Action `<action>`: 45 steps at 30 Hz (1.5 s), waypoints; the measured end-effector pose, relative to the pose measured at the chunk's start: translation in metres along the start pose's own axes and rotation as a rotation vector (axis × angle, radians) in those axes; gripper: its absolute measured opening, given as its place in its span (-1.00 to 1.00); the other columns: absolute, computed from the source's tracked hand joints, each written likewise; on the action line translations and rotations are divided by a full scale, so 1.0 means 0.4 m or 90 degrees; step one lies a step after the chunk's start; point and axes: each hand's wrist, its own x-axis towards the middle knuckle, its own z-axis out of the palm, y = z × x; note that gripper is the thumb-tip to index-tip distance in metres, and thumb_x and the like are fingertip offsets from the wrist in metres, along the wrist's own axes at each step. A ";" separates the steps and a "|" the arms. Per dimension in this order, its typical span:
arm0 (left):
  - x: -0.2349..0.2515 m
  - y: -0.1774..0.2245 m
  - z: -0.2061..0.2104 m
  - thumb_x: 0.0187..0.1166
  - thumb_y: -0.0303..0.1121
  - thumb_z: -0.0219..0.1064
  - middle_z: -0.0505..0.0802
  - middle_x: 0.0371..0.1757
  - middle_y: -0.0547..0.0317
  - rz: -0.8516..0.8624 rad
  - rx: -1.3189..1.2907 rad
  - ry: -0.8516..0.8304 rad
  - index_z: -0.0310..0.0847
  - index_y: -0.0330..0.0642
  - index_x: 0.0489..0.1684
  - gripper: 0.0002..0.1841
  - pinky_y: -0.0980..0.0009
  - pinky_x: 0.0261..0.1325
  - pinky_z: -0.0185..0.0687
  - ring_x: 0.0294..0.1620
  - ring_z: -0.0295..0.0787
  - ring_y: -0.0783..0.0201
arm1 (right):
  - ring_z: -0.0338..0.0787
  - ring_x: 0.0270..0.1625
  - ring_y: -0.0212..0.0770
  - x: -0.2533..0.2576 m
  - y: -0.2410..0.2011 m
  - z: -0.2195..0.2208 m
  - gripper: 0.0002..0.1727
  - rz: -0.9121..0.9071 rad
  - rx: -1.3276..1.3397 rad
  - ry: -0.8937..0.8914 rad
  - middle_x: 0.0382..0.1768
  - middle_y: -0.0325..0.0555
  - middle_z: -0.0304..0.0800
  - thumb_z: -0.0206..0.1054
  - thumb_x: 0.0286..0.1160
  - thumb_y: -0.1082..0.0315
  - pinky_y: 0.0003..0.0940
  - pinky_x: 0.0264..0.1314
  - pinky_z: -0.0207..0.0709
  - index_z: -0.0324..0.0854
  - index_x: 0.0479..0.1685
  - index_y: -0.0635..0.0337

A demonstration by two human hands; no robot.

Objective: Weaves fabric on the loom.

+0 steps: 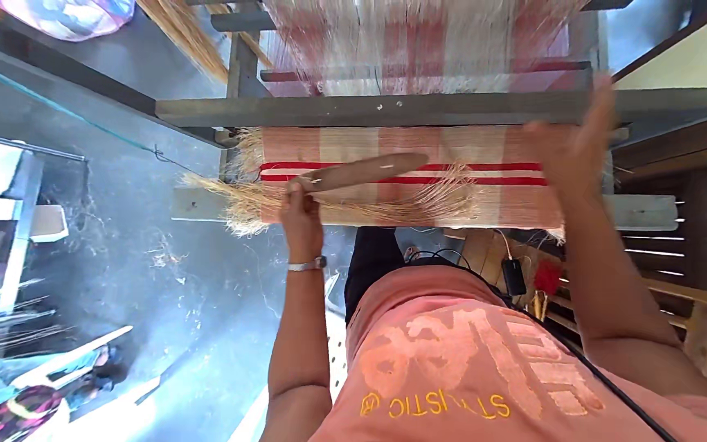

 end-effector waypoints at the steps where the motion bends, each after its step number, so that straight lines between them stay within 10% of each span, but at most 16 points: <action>1: 0.012 0.017 -0.030 0.84 -0.06 0.08 0.76 -0.12 0.47 0.008 -0.002 0.014 0.55 0.08 0.20 -0.74 0.60 -0.08 0.61 -0.25 0.66 0.58 | -0.07 0.88 0.40 0.033 0.085 -0.034 0.30 0.081 -0.005 0.104 0.81 0.61 -0.20 0.34 0.50 -0.31 0.13 0.95 -0.15 -0.34 0.85 0.53; 7: 0.117 0.053 -0.145 0.90 -0.13 -0.07 0.78 0.22 0.09 0.010 -0.126 0.151 0.41 -0.18 0.43 -0.61 0.17 0.37 0.70 0.20 0.80 0.19 | -0.01 0.92 0.09 0.112 0.256 -0.048 0.20 0.390 0.092 0.129 0.87 0.49 -0.36 0.00 0.75 -0.29 -0.13 0.90 0.04 -0.77 0.82 0.46; 13: 0.245 0.072 -0.192 0.91 -0.18 -0.10 0.75 0.30 -0.02 0.040 -0.133 0.259 0.35 -0.25 0.50 -0.59 0.11 0.39 0.71 0.26 0.79 0.08 | 0.04 0.88 0.24 0.157 0.278 -0.032 0.29 0.404 0.080 0.063 0.90 0.39 -0.41 -0.05 0.62 -0.49 0.20 0.83 0.05 -0.91 0.83 0.21; 22: 0.523 0.153 -0.232 0.92 -0.24 -0.14 0.68 0.37 -0.15 0.138 -0.134 0.384 0.19 -0.31 0.64 -0.55 0.16 0.32 0.75 0.25 0.78 0.06 | -0.21 0.96 -0.01 0.485 0.343 0.076 0.31 0.225 0.221 0.204 0.86 0.44 -0.69 0.15 0.71 -0.25 -0.26 0.93 -0.03 -0.95 0.75 0.41; 26: 0.620 0.151 -0.249 0.93 -0.26 -0.16 0.68 0.29 -0.16 0.139 -0.131 0.442 0.22 -0.32 0.59 -0.58 0.20 0.20 0.78 0.13 0.79 0.09 | 0.15 0.87 -0.14 0.529 0.324 0.089 0.17 0.317 0.236 0.166 0.90 0.28 -0.23 -0.06 0.74 -0.36 -0.23 0.85 0.21 -0.78 0.86 0.27; 29: 0.679 0.141 -0.253 0.93 -0.25 -0.17 0.71 0.22 -0.14 0.136 -0.130 0.443 0.27 -0.33 0.54 -0.59 0.20 0.14 0.79 0.05 0.81 0.10 | 0.45 0.69 0.05 0.510 0.318 0.091 0.08 0.444 0.194 0.077 0.79 0.11 0.20 -0.38 0.61 -0.58 0.17 0.56 0.47 -0.40 0.96 -0.02; 40: 0.819 0.123 -0.185 0.92 -0.25 -0.15 0.72 0.28 -0.18 0.079 -0.058 0.338 0.23 -0.36 0.58 -0.57 0.19 0.14 0.80 0.08 0.84 0.08 | 0.61 0.59 0.00 0.491 0.307 0.080 -0.05 0.540 0.351 0.010 0.75 -0.11 0.36 -0.45 0.69 -0.50 0.09 0.39 0.61 0.11 0.83 -0.02; 45: 0.861 0.092 -0.121 0.84 -0.41 0.05 0.67 0.15 -0.24 0.077 -0.071 0.325 -0.21 -0.15 0.66 -0.46 0.09 -0.08 0.87 -0.11 0.87 0.00 | 0.62 0.58 -0.04 0.500 0.295 0.074 -0.02 0.543 0.362 -0.007 0.75 -0.14 0.36 -0.42 0.64 -0.54 0.04 0.41 0.61 0.03 0.86 -0.06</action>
